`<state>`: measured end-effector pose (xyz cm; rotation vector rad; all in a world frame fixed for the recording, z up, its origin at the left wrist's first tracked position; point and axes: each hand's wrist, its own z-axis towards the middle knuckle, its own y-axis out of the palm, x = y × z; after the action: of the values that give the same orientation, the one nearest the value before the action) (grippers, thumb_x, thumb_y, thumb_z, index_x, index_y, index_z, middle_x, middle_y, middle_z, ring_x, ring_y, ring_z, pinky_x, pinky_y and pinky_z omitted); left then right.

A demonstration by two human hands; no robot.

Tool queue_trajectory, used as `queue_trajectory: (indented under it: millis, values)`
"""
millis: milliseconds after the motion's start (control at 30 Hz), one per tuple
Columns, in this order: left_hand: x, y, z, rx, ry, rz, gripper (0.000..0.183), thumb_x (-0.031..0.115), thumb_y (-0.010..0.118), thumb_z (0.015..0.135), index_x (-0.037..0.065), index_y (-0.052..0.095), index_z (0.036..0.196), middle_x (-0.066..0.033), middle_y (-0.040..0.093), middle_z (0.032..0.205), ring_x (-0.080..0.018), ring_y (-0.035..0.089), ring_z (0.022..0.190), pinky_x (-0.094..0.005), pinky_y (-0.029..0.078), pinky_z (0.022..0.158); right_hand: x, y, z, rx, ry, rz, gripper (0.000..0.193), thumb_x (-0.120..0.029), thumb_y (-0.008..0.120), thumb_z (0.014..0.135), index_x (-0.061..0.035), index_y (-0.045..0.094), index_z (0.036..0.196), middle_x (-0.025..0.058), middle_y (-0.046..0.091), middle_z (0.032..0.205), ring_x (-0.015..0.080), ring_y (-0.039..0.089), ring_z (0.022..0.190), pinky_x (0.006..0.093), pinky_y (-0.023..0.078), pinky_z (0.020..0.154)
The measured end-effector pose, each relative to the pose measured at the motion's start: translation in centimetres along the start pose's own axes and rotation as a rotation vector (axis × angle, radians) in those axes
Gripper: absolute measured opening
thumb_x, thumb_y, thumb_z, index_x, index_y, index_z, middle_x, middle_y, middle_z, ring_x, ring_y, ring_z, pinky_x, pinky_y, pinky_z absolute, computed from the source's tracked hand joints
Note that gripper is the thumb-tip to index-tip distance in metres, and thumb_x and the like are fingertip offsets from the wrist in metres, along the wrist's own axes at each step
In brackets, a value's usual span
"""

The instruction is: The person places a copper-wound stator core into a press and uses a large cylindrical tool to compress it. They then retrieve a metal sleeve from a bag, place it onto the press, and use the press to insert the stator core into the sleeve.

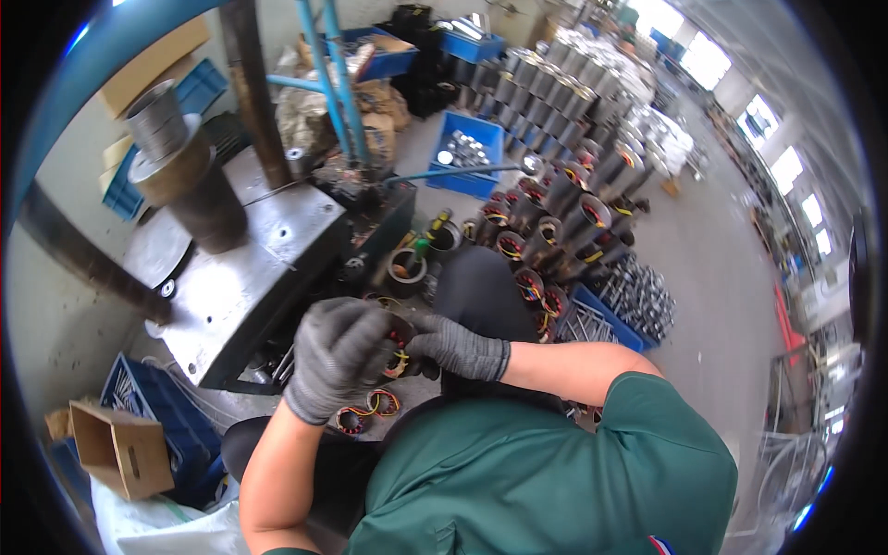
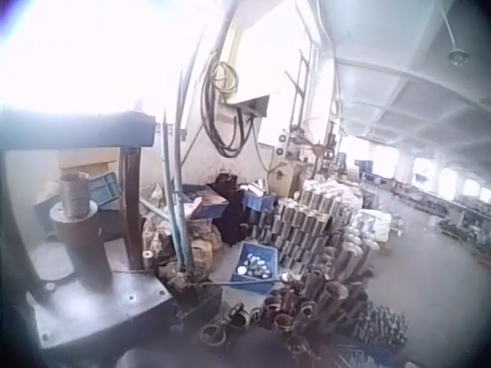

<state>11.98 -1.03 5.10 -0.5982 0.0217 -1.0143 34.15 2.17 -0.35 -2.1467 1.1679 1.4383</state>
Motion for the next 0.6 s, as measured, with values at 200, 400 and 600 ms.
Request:
queue_trajectory:
  millis: [200,400,600]
  values:
    - [-4.1,0.6,-3.4,0.169,-0.384,-0.038,0.039,-0.007,0.059,0.094,0.006,0.058,0.132,-0.0125,0.067,0.114,-0.0223,0.068,0.099,-0.0370,0.056,0.093,-1.3,-7.2,-9.6,0.400,-0.416,0.152,0.041,-0.025,0.064,0.101,-0.0025,0.055,0.133,0.0077,0.070,0.106,0.0116,0.068,0.074,0.0230,0.055,0.053]
    - [-5.7,0.5,-5.3,0.163,-0.682,-0.242,0.033,0.003,0.051,0.103,0.003,0.057,0.135,-0.0113,0.069,0.116,-0.0190,0.066,0.103,-0.0369,0.050,0.101,0.4,-16.1,-16.9,0.902,-0.447,0.364,0.030,-0.015,0.060,0.091,-0.0002,0.058,0.117,0.0115,0.067,0.078,0.0150,0.060,0.051,0.0268,0.052,0.047]
    - [-6.3,2.0,-6.6,-0.109,-0.440,0.007,0.026,-0.004,0.051,0.098,0.002,0.061,0.121,-0.0153,0.064,0.126,-0.0238,0.064,0.116,-0.0372,0.051,0.102,16.4,-23.7,-22.1,1.264,0.027,0.476,0.007,-0.017,0.057,0.092,-0.0103,0.058,0.093,0.0057,0.058,0.067,0.0165,0.048,0.048,0.0328,0.040,0.045]
